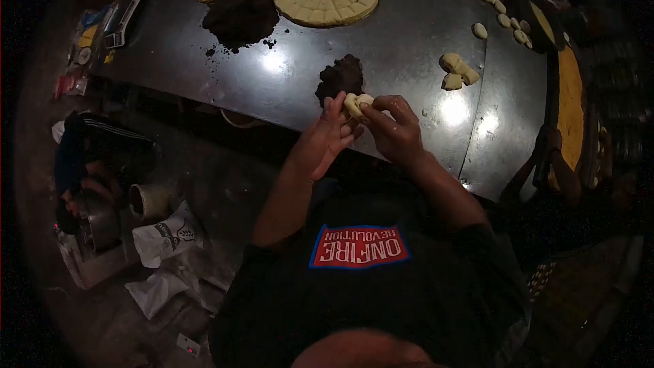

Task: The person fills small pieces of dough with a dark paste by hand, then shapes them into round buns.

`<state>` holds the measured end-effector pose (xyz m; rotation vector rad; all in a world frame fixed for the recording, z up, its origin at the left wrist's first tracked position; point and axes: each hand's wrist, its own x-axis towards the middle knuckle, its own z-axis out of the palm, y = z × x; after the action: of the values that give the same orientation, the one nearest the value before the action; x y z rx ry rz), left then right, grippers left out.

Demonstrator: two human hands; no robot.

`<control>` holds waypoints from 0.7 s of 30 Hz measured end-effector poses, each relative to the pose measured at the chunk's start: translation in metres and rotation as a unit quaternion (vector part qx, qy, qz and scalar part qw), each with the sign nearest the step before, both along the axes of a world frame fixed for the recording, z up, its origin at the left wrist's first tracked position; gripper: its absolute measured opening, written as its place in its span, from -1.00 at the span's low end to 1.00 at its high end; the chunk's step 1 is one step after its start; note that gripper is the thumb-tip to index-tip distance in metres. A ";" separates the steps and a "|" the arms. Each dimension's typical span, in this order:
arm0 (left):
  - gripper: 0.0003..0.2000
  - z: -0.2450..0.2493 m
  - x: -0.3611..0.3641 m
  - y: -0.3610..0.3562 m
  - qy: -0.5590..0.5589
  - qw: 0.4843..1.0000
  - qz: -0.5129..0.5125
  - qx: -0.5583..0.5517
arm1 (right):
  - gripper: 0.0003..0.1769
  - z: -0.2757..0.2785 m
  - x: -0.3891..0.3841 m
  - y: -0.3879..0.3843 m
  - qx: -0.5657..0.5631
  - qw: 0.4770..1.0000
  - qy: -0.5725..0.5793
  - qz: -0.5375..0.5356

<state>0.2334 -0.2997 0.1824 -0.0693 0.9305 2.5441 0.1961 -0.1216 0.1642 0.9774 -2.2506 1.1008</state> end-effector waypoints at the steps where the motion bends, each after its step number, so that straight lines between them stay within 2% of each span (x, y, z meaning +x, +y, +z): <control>1: -0.23 -0.003 -0.006 -0.001 -0.028 0.999 -0.014 -0.039 | -0.61 0.001 -0.005 0.010 -0.003 1.000 -0.008 -0.006; 3: -0.18 -0.004 -0.022 0.003 -0.076 0.989 -0.045 -0.119 | -0.66 0.005 -0.016 0.026 0.007 0.993 0.054 0.101; 5: -0.21 0.003 -0.034 0.016 -0.071 0.987 -0.045 -0.135 | -0.58 0.015 -0.025 0.038 0.012 0.992 0.043 0.117; 6: -0.27 0.006 -0.039 0.021 -0.013 0.980 -0.061 -0.186 | -0.53 0.024 -0.025 0.042 -0.035 0.992 -0.093 0.076; 7: -0.32 0.007 -0.043 0.026 0.042 0.968 -0.076 -0.236 | -0.47 0.034 -0.028 0.047 -0.080 0.970 -0.228 0.036; 8: -0.37 0.006 -0.046 0.031 0.050 0.965 -0.052 -0.251 | -0.37 0.045 -0.037 0.058 -0.050 0.940 -0.329 0.071; 12: -0.34 0.013 -0.056 0.047 0.116 0.960 -0.020 -0.254 | -0.40 0.058 -0.059 0.075 -0.043 0.914 -0.391 0.100; 14: -0.31 0.017 -0.059 0.057 0.201 0.962 0.030 -0.182 | -0.42 0.056 -0.066 0.078 -0.081 0.914 -0.380 0.116; 18: -0.30 0.016 -0.063 0.056 0.224 0.949 0.009 -0.223 | -0.44 0.060 -0.071 0.080 -0.095 0.897 -0.413 0.126; 20: -0.34 0.014 -0.060 0.057 0.225 0.951 0.006 -0.214 | -0.50 0.057 -0.069 0.080 -0.129 0.830 -0.522 0.149; 21: -0.34 0.015 -0.059 0.058 0.227 0.950 0.007 -0.214 | -0.50 0.056 -0.067 0.080 -0.128 0.831 -0.520 0.149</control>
<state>0.1742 -0.2415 0.1979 0.3988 1.6491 2.3639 0.1287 -0.0420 0.2200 0.6785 -2.6059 2.4663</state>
